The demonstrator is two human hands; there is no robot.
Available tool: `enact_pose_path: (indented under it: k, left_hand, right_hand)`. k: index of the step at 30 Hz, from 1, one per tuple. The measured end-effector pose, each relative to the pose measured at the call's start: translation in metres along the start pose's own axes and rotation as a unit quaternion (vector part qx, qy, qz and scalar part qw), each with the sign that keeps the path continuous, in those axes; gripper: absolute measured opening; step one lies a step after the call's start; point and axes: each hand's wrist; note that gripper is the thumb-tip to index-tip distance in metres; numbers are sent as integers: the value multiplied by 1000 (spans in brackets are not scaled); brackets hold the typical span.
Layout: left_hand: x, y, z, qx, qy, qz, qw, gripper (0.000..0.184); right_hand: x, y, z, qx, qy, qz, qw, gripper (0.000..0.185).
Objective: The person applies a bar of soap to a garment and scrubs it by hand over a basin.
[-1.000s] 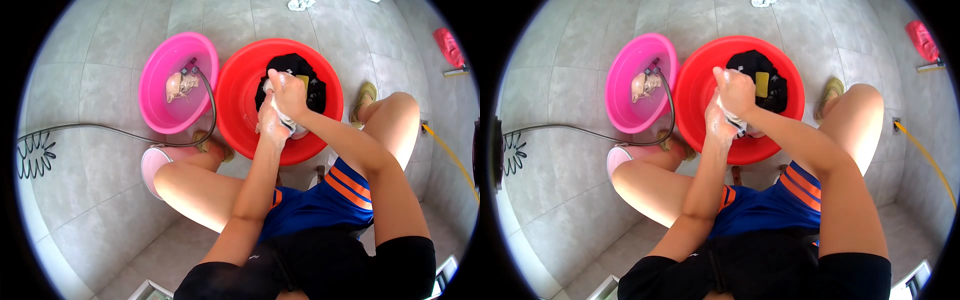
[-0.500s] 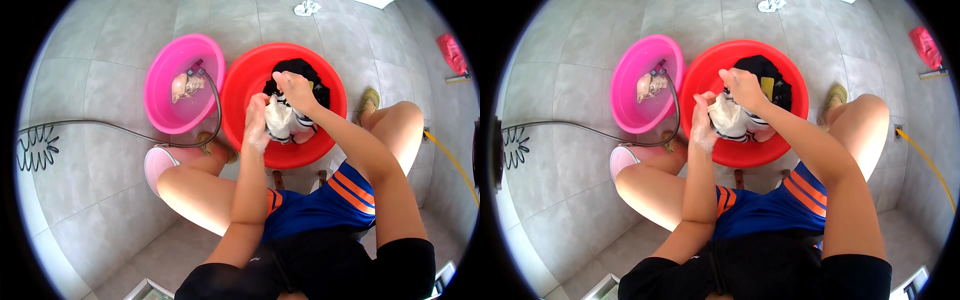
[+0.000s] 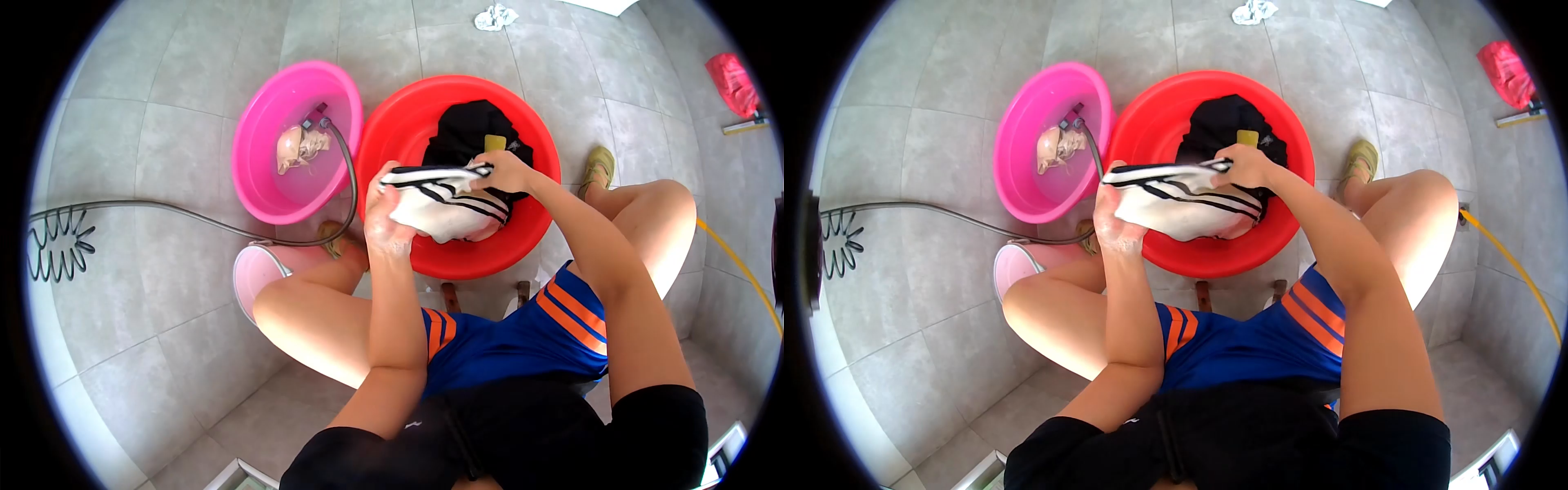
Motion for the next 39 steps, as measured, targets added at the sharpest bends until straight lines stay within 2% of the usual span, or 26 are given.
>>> enact_pose_path:
  k: [2,3,5,7,9,10,13,14,15,17,19,20,21,22,23,24,25,26,27,29,30,31,33,35,36,39]
  left_hand:
    - [10,8,-7,-50,73,130,988,47]
    - [0,4,-9,-42,83,181,979,49]
    - [26,-8,-24,16,163,266,950,48]
    - [62,-15,-57,51,167,346,922,41]
    - [70,-13,-71,193,375,229,877,40]
    - [89,-10,-83,198,360,90,907,36]
    - [84,0,-107,37,173,68,982,35]
    - [5,-12,-86,99,84,347,929,35]
    - [2,-18,-92,65,93,384,916,35]
    - [-12,-18,-84,48,76,371,924,39]
    - [-1,-14,-65,13,34,259,965,46]
    - [27,-15,-62,22,83,100,991,52]
    - [4,-24,-59,4,113,316,942,53]
    - [46,-26,-67,78,132,153,976,46]
    - [87,-25,-75,149,146,-14,978,41]
    - [45,-16,-78,104,89,147,980,31]
    - [-9,-9,-79,56,30,303,951,26]
    - [-19,-17,-74,126,47,361,923,31]
    - [-41,-17,-73,107,21,418,902,24]
    - [-27,-21,-76,83,32,404,911,25]
    - [15,-20,-70,109,81,177,975,26]
    - [72,-20,-69,127,126,-60,982,28]
    - [80,-33,-83,57,165,-38,984,31]
    - [-17,-12,-76,43,70,289,954,25]
    - [-14,-19,-79,61,42,363,929,27]
    - [-25,-15,-66,75,13,331,940,26]
  right_hand:
    - [-7,-2,10,-139,-227,31,963,28]
    - [-16,-1,0,-110,-336,97,930,26]
    - [-39,5,-29,-11,-406,189,894,28]
    - [-61,25,-76,123,-276,232,925,37]
    - [-85,47,-87,274,-61,276,919,37]
    - [-90,56,-90,266,-23,262,928,36]
    - [-76,35,-87,85,-57,314,944,36]
    - [-59,24,-87,17,-112,351,930,33]
    - [-54,3,-72,73,-154,451,876,31]
    - [-47,7,-85,135,-105,473,864,28]
    - [-64,34,-100,205,-79,346,912,23]
    - [-80,43,-109,243,-41,351,903,18]
    - [-88,56,-109,248,-7,308,918,16]
    - [-87,53,-106,271,48,335,901,17]
    - [-84,46,-103,292,102,361,880,19]
    - [-76,39,-100,191,52,360,912,25]
    - [-67,22,-91,129,57,387,911,30]
    - [-53,9,-86,62,12,417,907,31]
    - [-43,3,-84,-4,-33,444,896,33]
    - [-51,10,-93,14,-71,422,904,34]
    - [-74,14,-87,132,17,434,891,30]
    - [-81,30,-109,206,-38,449,869,28]
    - [-92,26,-101,273,-21,464,843,30]
    - [-66,16,-91,166,4,403,900,34]
    - [-57,1,-83,45,-41,421,905,30]
    - [-64,7,-94,108,-33,444,889,39]
Point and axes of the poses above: each hand's wrist, its own y-axis away from the middle knuckle, its own x-axis out of the back of the hand, z = x × y, and after that the axes turned 6 degrees about z, right-handed
